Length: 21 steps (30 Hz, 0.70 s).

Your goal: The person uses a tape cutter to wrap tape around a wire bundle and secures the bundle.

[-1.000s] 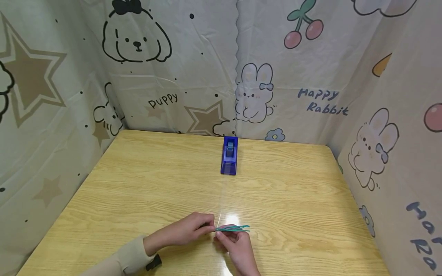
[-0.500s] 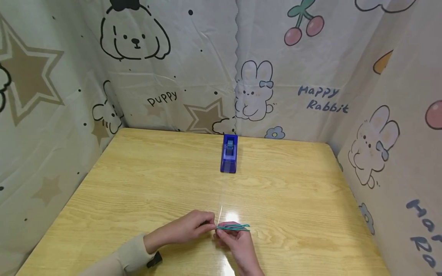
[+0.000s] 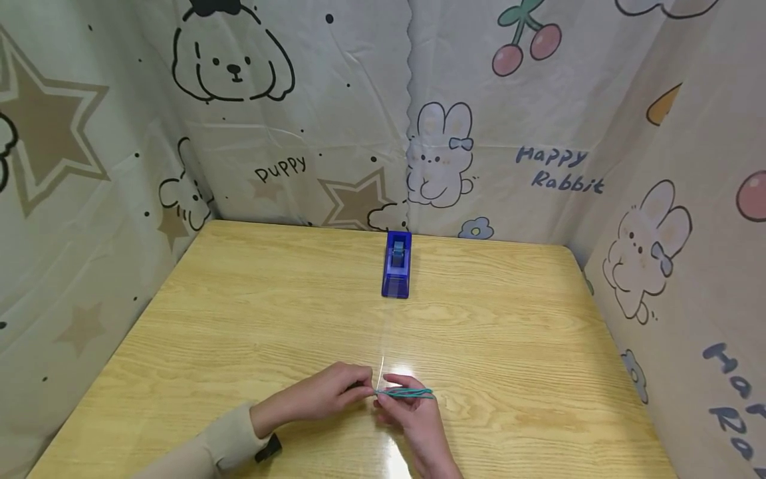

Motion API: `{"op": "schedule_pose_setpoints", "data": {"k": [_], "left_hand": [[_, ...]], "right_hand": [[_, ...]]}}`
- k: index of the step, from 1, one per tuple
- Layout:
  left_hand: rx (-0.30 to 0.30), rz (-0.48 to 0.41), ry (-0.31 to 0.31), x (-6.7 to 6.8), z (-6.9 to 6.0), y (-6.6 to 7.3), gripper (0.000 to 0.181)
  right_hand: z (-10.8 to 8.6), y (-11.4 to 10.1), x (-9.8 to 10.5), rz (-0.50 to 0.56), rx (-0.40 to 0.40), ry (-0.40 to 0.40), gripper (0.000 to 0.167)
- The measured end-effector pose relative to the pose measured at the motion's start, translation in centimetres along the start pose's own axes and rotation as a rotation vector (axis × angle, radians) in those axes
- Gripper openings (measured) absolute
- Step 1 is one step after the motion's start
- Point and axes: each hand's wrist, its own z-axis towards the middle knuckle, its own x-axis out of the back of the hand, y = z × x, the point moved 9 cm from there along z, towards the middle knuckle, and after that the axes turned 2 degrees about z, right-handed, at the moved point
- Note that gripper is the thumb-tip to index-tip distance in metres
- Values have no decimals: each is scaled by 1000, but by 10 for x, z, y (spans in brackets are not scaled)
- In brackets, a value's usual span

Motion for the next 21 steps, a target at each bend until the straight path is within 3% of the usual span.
{"op": "schedule_pose_setpoints", "data": {"k": [6,14,21], "left_hand": [[14,-15,-4,-1,0,-2,25],[-13,17,16,1,-1,1,26],[-8,24,16,1,-1,1,25]], "right_hand": [[1,-1,1,-31,-11,-35,45],[2,3,-2,-77,-84,-103,15],[3,4,-2,-77,-74,-85,7]]}}
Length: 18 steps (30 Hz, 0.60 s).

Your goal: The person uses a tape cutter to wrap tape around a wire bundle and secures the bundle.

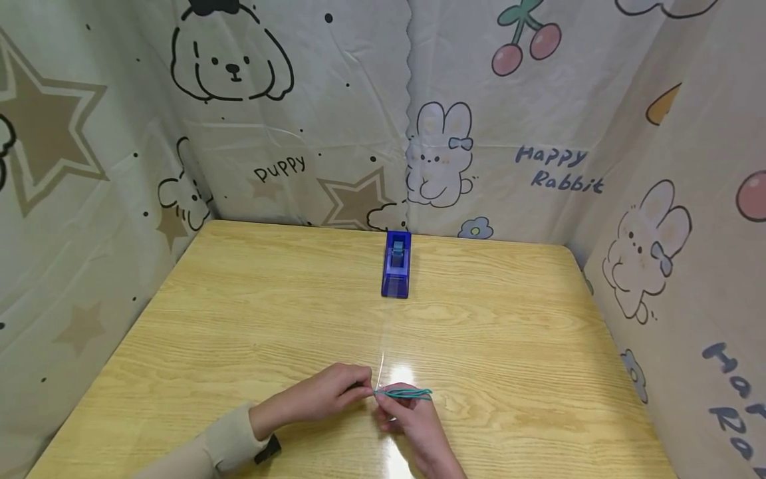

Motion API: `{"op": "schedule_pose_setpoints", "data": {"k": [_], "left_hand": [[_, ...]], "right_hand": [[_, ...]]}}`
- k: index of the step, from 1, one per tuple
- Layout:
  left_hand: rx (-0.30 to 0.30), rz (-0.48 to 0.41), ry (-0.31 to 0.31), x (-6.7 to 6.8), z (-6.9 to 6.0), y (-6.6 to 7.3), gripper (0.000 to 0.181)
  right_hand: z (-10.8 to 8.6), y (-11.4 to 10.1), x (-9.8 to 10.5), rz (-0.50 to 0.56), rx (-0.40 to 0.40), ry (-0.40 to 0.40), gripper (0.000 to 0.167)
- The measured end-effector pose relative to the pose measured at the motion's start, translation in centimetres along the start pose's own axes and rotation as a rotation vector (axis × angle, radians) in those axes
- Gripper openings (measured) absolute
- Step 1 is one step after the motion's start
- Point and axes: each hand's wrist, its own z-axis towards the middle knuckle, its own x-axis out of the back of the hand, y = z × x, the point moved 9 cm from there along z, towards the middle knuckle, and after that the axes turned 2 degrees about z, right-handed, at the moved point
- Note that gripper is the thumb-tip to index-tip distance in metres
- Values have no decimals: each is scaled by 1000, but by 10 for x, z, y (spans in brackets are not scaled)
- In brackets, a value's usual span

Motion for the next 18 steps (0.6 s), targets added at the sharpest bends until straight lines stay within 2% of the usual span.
{"op": "schedule_pose_setpoints", "data": {"k": [10,14,16,18], "left_hand": [[10,-19,-8,-1,0,0,25],[9,-16,-6,-2,1,-1,24],[20,-24,-6,-2,1,-3,23],[29,-30,-6,-1,2,-4,23]], "right_hand": [[3,0,-1,27,15,19,7],[3,-2,-1,19,20,-11,7],[3,-5,3,27,26,-28,10],[2,-10,10,11,37,-41,22]]}}
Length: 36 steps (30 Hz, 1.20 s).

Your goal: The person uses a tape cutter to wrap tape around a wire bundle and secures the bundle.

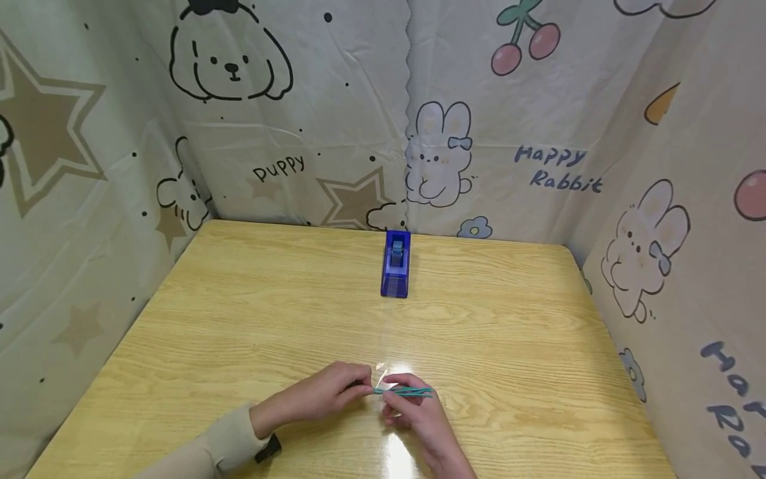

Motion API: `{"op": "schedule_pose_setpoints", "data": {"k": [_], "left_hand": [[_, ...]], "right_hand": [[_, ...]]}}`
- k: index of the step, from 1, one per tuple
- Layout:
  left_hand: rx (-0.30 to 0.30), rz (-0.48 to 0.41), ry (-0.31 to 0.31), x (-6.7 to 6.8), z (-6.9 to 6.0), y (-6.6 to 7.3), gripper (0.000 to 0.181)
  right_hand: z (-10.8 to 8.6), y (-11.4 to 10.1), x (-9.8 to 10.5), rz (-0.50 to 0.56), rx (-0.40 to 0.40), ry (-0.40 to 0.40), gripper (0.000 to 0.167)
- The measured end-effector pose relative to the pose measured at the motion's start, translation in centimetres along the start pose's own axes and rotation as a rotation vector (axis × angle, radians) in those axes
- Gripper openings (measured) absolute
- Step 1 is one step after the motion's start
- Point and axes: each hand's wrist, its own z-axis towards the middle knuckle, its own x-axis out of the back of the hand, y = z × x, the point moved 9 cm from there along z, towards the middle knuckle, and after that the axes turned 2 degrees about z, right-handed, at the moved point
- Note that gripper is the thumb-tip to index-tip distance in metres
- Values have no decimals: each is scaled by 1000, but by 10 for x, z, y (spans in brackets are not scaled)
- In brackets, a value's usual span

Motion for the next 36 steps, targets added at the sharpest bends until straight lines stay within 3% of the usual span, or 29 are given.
{"op": "schedule_pose_setpoints", "data": {"k": [4,8,11,14,17,21,27,36], "left_hand": [[-1,-5,-1,1,1,-1,22],[-13,-2,-3,1,0,-1,21],[-15,-2,-2,0,0,-1,22],[-25,4,2,-1,0,0,21],[-39,17,9,-1,0,1,20],[-46,28,15,-2,0,2,20],[-32,30,14,-2,1,2,22],[-25,18,18,-3,1,3,21]], "right_hand": [[-3,-21,22,-92,69,28,46],[-1,-45,28,-309,162,-1,42],[6,-51,17,-494,166,-129,35],[11,-49,5,-582,140,-256,30],[14,-45,-3,-564,119,-322,26],[17,-38,-7,-494,94,-342,23],[18,-35,-6,-430,113,-320,23],[17,-36,-4,-450,187,-255,18]]}}
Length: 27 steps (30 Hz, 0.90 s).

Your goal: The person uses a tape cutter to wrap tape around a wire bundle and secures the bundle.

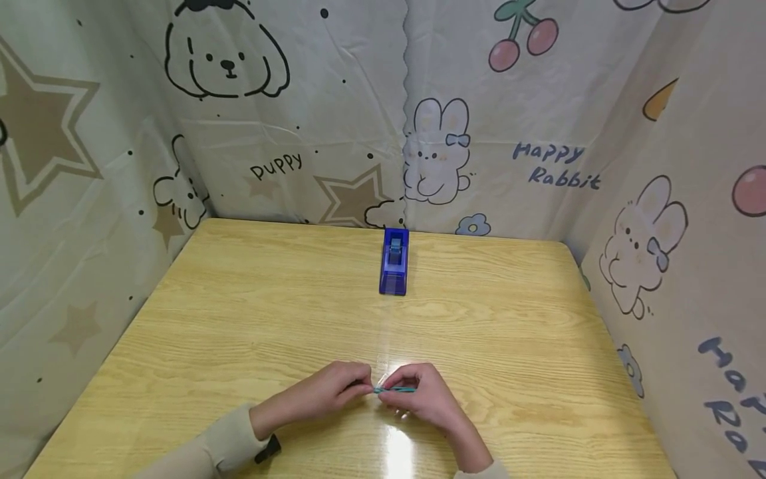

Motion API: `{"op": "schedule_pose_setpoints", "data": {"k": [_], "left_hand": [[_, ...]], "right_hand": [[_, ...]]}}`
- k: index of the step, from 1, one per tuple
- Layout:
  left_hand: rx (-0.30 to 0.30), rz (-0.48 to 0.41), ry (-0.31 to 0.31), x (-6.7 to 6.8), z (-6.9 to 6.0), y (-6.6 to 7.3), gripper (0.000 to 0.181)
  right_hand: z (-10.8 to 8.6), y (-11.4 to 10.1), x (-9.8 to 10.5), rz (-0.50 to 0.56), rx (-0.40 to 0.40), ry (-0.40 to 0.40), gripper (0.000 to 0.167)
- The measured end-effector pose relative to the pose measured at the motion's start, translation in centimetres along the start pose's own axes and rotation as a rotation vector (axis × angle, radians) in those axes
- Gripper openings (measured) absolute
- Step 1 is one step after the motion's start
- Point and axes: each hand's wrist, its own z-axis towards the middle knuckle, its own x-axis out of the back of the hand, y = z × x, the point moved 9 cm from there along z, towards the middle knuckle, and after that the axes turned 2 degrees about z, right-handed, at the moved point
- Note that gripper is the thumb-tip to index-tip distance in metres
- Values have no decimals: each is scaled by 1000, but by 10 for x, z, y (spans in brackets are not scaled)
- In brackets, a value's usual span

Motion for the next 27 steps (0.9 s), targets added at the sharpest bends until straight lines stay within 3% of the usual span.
{"op": "schedule_pose_setpoints", "data": {"k": [12,27], "left_hand": [[-6,-10,14,-1,-2,1,22],[24,-18,31,-1,-3,-4,23]], "right_hand": [[-1,-1,2,2,-12,82,18],[0,-5,5,-38,8,118,15]]}}
